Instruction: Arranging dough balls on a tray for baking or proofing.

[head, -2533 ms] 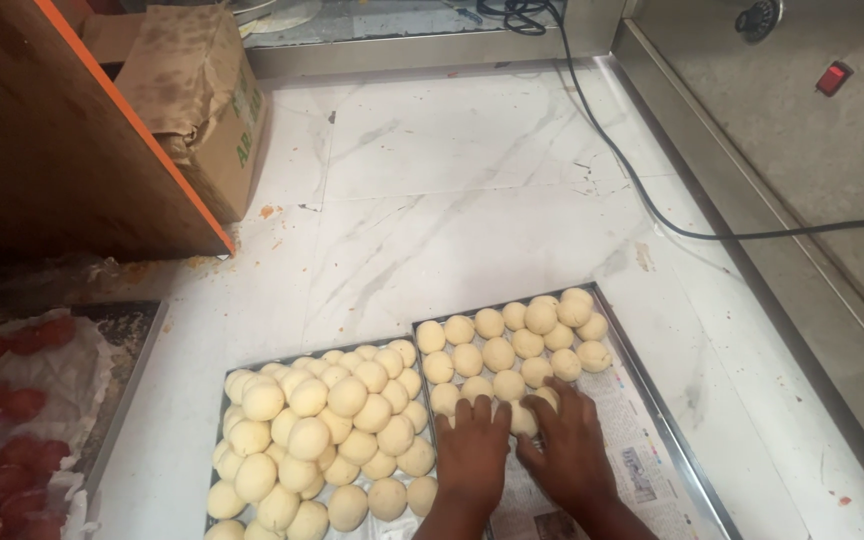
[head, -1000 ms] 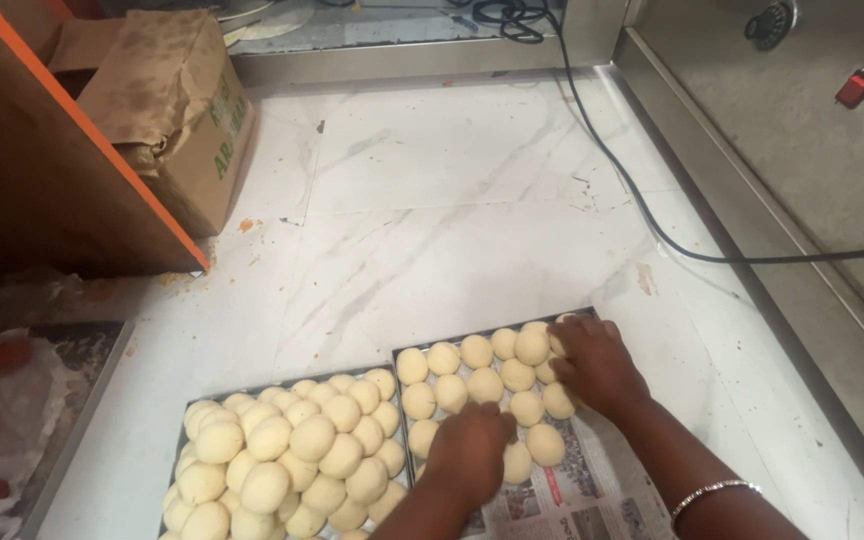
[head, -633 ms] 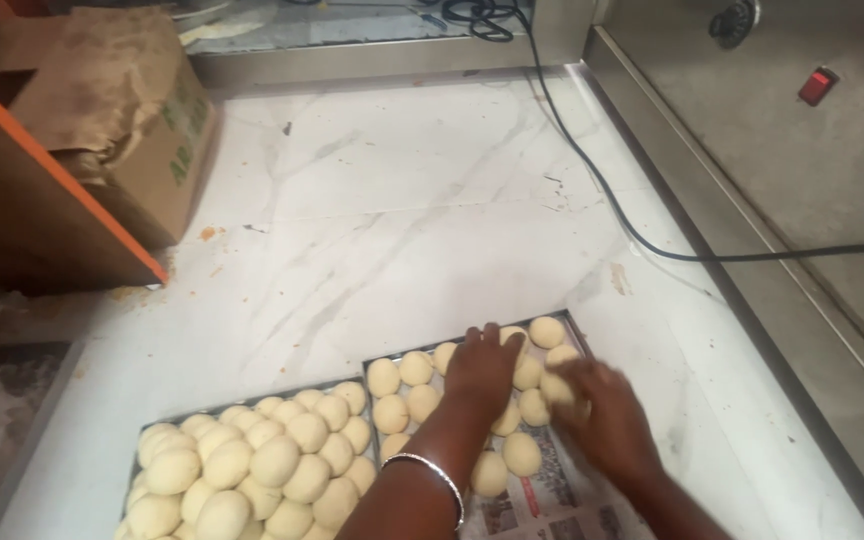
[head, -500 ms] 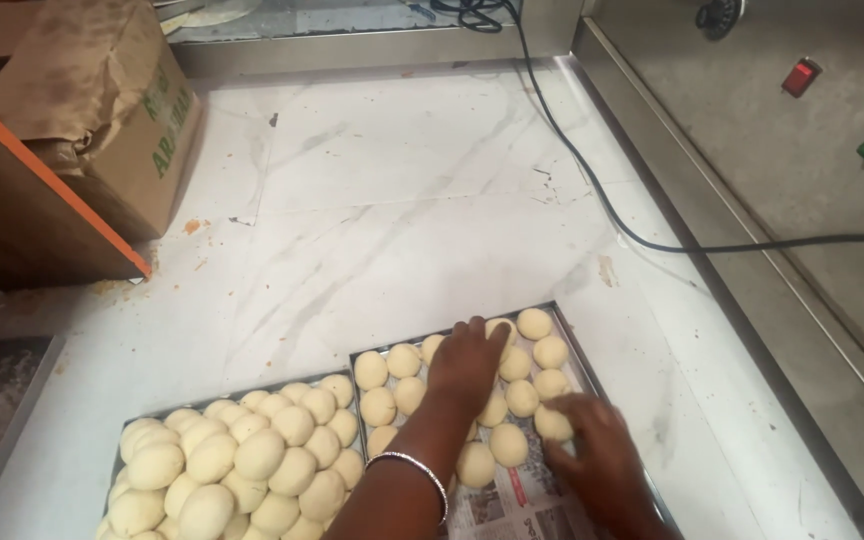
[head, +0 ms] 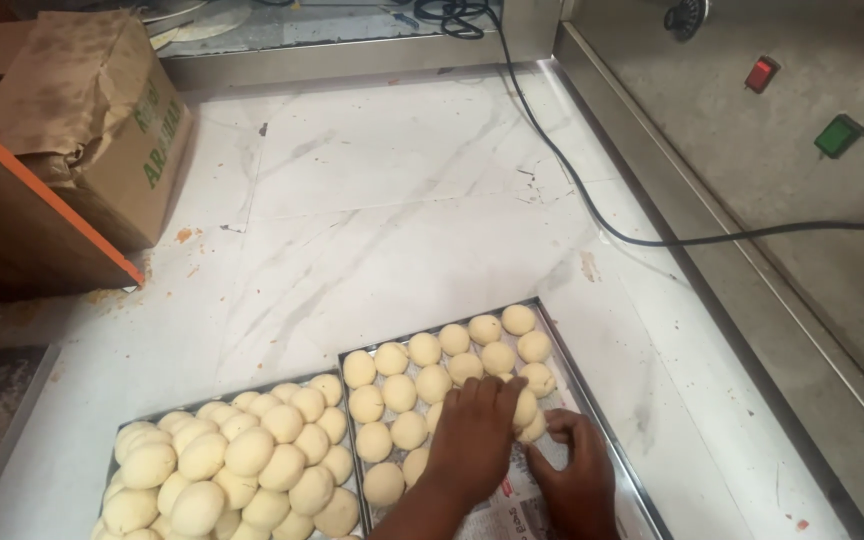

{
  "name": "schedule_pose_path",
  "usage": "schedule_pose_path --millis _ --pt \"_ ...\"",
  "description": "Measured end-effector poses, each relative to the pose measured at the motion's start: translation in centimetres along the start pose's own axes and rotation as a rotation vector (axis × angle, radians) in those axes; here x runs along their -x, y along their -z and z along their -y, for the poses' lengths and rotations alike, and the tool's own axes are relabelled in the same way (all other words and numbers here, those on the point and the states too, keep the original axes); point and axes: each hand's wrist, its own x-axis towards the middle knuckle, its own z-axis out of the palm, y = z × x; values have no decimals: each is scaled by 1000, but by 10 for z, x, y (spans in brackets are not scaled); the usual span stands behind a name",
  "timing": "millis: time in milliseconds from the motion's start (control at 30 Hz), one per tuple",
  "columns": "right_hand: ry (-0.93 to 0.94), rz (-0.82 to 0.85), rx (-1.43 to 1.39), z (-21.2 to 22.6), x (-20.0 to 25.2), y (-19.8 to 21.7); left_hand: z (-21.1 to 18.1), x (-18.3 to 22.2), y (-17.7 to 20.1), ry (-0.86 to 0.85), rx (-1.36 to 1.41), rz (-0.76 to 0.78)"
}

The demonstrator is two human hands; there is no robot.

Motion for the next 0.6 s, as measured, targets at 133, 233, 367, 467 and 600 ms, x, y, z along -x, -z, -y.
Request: schedule_pose_path --millis 133,233,367,467,600 --pt "55 -56 158 -12 2 -3 -8 -19 -12 -10 -55 54" --pt "165 -234 261 -17 1 -2 -14 -30 -22 -46 -109 92" --pt "120 -278 159 -9 2 -2 -26 -33 -26 -88 -52 108" --pt "136 -273 149 -12 1 -2 -25 -32 -44 -67 -41 81" --pt "88 -229 135 -14 1 -3 -26 -33 -48 26 -28 -36"
